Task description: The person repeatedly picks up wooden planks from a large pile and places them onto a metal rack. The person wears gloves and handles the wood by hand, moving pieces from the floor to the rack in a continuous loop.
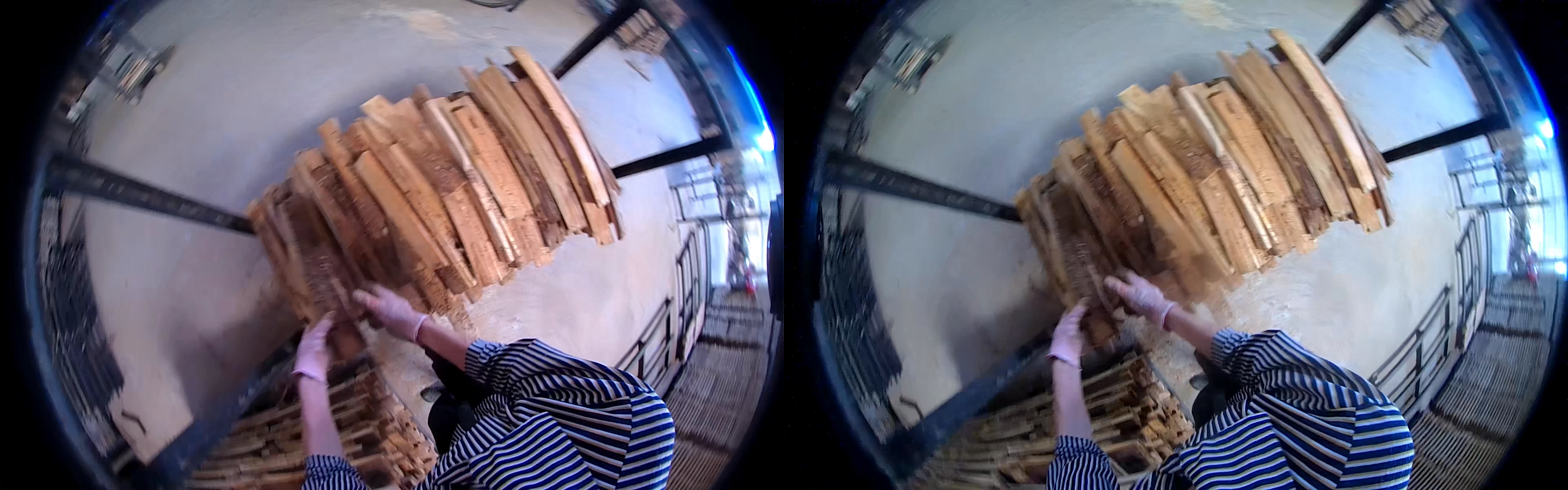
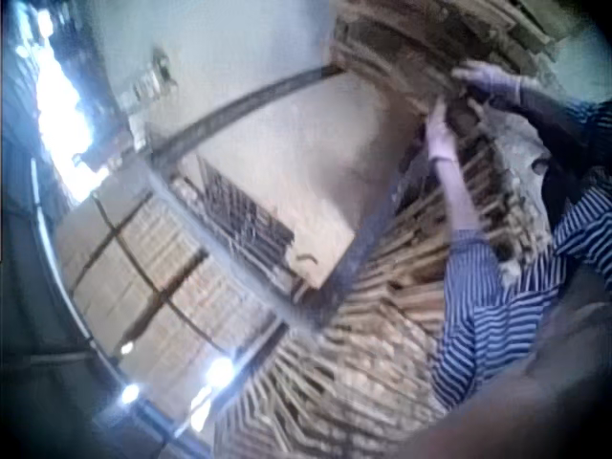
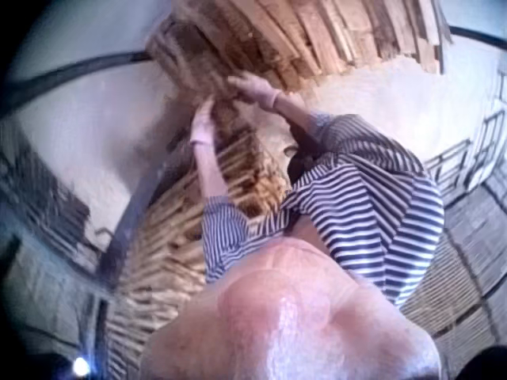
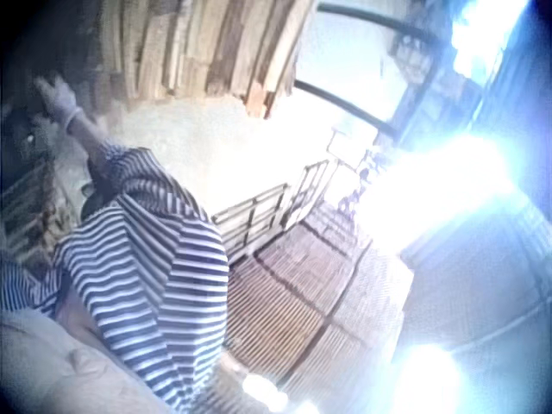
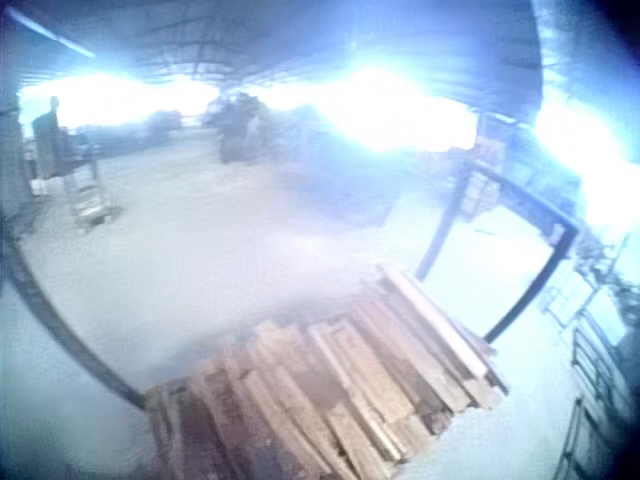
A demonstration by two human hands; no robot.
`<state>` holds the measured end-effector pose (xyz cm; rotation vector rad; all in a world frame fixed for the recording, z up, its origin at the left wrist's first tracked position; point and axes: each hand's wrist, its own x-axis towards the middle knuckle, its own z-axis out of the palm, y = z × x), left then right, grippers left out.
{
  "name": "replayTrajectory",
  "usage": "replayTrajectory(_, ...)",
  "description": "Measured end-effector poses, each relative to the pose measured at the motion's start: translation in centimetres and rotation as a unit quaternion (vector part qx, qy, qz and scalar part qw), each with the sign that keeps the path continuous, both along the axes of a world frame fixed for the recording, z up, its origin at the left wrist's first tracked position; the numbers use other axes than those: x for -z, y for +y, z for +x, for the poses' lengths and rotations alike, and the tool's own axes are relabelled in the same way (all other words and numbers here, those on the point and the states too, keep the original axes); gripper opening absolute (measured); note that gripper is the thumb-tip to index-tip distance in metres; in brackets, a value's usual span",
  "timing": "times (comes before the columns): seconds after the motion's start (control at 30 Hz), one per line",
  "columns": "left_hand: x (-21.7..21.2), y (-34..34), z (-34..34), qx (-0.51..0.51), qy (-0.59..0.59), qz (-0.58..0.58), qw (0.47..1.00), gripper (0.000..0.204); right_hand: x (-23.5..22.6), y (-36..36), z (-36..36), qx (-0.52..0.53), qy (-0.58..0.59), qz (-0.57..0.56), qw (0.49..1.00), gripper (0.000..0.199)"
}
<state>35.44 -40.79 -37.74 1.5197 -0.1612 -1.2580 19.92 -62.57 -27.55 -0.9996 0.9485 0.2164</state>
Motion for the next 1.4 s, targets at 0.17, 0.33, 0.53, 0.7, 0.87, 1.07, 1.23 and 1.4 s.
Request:
replayTrajectory(0.17,-7.7,-4.3,-10.4,-0.012,-0.077,0.293,0.953,0.054,0.0,3.3,1.0,-0.095,0.025,-0.091,0.991,0.104)
replayTrajectory(0.33,-8.2,-0.2,-18.5,0.149,-0.349,0.265,0.887,0.054,-2.2,5.0,-4.2,-0.105,-0.033,0.07,0.991,0.107)
replayTrajectory(0.53,-9.2,3.6,-28.0,-0.051,-0.393,0.039,0.917,0.051,-10.0,6.4,-11.4,-0.21,-0.102,-0.097,0.968,0.1)
replayTrajectory(0.7,-19.4,6.3,-22.7,-0.368,0.102,-0.044,0.923,0.055,-15.3,8.2,-22.7,-0.336,-0.159,-0.152,0.916,0.106)
replayTrajectory(0.87,-28.5,9.2,-22.7,-0.497,0.17,-0.326,0.786,0.046,-19.5,14.5,-21.8,-0.388,-0.274,-0.154,0.866,0.098)
replayTrajectory(1.07,-32.0,22.7,-23.2,-0.602,-0.098,-0.119,0.784,0.077,-26.1,27.2,-11.7,-0.456,-0.292,-0.221,0.811,0.078)
replayTrajectory(1.23,-30.8,32.1,-28.1,-0.479,-0.459,0.329,0.672,0.09,-23.1,36.9,-3.8,-0.535,-0.299,-0.407,0.678,0.073)
replayTrajectory(1.4,-28.0,33.7,-30.1,-0.279,-0.481,0.595,0.581,0.09,-20.1,46.3,2.7,-0.642,-0.302,-0.476,0.519,0.059)
